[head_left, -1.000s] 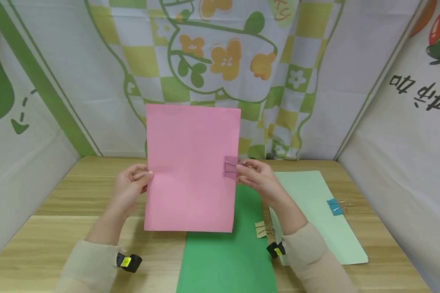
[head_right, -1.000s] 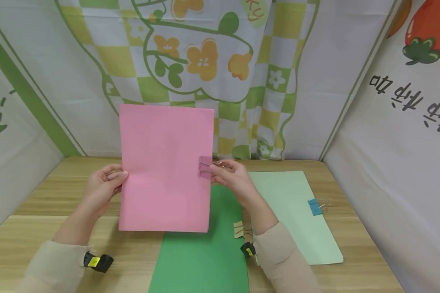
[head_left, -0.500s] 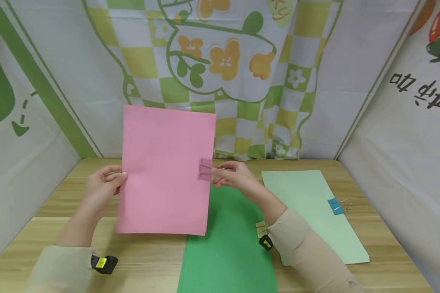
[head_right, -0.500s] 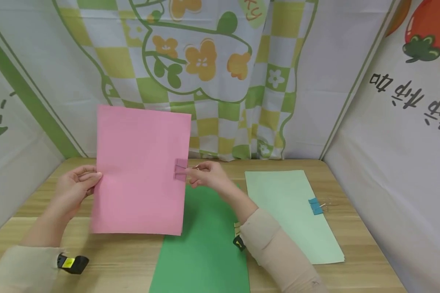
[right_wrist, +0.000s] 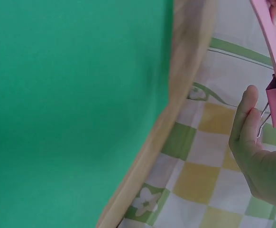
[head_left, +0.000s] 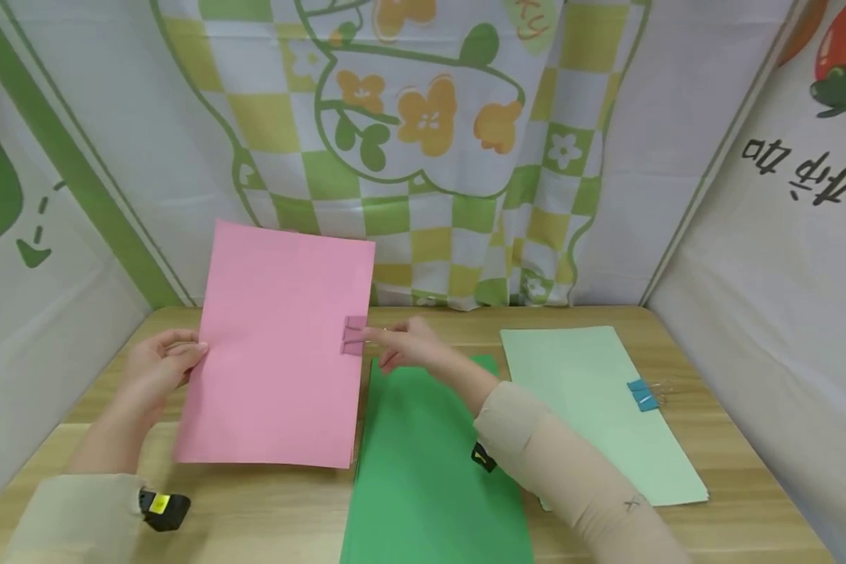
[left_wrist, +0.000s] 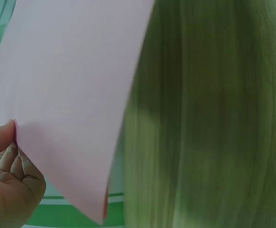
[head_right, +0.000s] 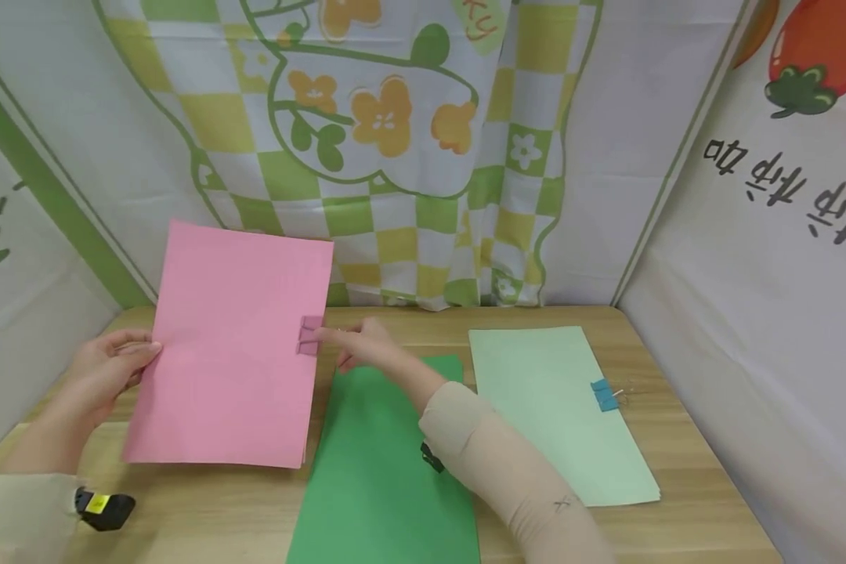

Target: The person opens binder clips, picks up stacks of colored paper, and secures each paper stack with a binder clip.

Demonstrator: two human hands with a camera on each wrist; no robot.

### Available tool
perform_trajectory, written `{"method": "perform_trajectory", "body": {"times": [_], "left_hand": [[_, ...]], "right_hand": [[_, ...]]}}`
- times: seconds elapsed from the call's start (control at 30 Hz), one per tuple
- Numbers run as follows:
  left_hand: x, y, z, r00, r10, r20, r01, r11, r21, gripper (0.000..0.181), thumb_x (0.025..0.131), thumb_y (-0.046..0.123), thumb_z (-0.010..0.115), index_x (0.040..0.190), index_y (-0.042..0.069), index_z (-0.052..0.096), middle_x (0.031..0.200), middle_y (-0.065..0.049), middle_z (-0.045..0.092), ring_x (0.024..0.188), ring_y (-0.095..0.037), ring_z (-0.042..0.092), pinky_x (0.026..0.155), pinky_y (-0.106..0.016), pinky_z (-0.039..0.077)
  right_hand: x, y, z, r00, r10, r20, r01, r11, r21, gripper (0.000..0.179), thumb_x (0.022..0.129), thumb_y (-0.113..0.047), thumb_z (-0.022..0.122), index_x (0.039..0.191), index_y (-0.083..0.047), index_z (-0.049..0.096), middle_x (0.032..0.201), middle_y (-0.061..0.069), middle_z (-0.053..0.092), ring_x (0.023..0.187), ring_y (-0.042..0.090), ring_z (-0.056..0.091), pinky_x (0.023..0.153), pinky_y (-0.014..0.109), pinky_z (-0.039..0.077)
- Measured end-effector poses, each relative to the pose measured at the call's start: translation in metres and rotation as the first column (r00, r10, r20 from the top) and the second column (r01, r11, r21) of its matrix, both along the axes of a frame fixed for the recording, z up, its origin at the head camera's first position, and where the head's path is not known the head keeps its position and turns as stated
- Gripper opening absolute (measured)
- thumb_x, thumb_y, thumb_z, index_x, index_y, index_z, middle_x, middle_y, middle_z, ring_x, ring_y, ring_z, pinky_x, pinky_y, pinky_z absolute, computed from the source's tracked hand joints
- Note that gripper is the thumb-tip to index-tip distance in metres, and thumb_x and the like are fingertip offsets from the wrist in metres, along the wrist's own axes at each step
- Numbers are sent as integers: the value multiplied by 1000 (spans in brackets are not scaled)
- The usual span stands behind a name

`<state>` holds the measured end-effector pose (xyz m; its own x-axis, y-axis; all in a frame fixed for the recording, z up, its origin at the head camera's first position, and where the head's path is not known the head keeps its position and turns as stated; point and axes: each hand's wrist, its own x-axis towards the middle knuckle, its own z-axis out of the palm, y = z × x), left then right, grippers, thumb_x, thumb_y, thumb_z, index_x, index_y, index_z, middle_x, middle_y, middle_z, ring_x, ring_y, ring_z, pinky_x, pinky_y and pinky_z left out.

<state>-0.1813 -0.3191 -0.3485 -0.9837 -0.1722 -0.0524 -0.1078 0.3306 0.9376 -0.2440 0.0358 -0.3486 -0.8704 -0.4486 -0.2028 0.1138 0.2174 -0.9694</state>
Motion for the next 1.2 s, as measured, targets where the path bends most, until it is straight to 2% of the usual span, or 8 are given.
{"method": "perform_trajectory", "body": {"times": [0.2, 0.4, 0.5, 0.67, 0.73, 0.93, 1.1, 1.2], "left_hand": [[-8, -11, -10, 999, -2, 51, 6, 996, -92, 23, 101, 22, 56, 115, 4, 58, 80, 30, 59, 74, 9, 57, 67, -16, 53], [-20, -17, -22, 996, -4, 86, 17, 988, -151, 43, 101, 22, 54, 129, -11, 49, 91, 16, 54, 74, 6, 57, 67, -18, 54], [-22, -20, -28, 993, -8, 116, 25, 989, -143, 44, 101, 20, 54, 130, -13, 48, 91, 15, 53, 73, 6, 57, 67, -18, 54], [-19, -24, -36, 986, -19, 164, 42, 990, -138, 51, 102, 21, 54, 135, -17, 43, 85, 19, 54, 72, 6, 56, 66, -18, 54], [-19, -25, -38, 984, -21, 178, 47, 988, -147, 53, 102, 22, 54, 137, -16, 42, 86, 19, 54, 73, 6, 56, 67, -18, 54], [-21, -28, -43, 977, -28, 209, 61, 986, -154, 53, 101, 24, 54, 135, -15, 43, 83, 19, 55, 71, 5, 54, 65, -20, 52], [-19, -29, -51, 969, -25, 246, 69, 983, -171, 53, 100, 22, 54, 135, -16, 43, 82, 14, 56, 68, 1, 55, 61, -23, 53], [-19, -27, -57, 966, -40, 255, 90, 978, -188, 53, 100, 20, 53, 136, -16, 41, 86, 9, 56, 67, 0, 55, 60, -24, 54]], "right_hand": [[-6, -15, -10, 999, -5, 37, 4, 1000, 25, 64, 93, -37, 68, 128, 14, 51, 75, 13, 67, 59, 16, 65, 88, 46, 58], [-14, -25, -20, 998, -31, 54, 29, 999, 32, 60, 92, -38, 68, 122, 11, 51, 80, 20, 66, 54, 16, 62, 90, 50, 56], [-16, -28, -24, 999, -33, 19, 31, 997, 70, 53, 92, -42, 68, 109, 6, 52, 89, 29, 69, 53, 19, 61, 88, 51, 56], [-15, -31, -32, 1000, -6, -25, 10, 990, 143, 46, 93, -45, 66, 73, -8, 48, 96, 39, 67, 50, 19, 61, 79, 43, 60], [-14, -32, -35, 1000, 3, -11, -2, 990, 143, 47, 93, -44, 66, 70, -7, 49, 100, 40, 66, 51, 19, 61, 77, 43, 61], [-14, -33, -38, 1000, -2, 20, -1, 985, 175, 62, 93, -48, 64, 109, 12, 59, 105, 34, 65, 61, 24, 63, 75, 46, 61], [-14, -36, -42, 1000, 24, -7, -21, 967, 253, 73, 93, -56, 59, 124, 10, 57, 101, 28, 67, 70, 29, 67, 68, 41, 61], [-11, -37, -44, 999, 24, -45, -7, 940, 342, 77, 95, -62, 52, 129, 7, 57, 97, 22, 68, 69, 29, 68, 67, 38, 60]]}}
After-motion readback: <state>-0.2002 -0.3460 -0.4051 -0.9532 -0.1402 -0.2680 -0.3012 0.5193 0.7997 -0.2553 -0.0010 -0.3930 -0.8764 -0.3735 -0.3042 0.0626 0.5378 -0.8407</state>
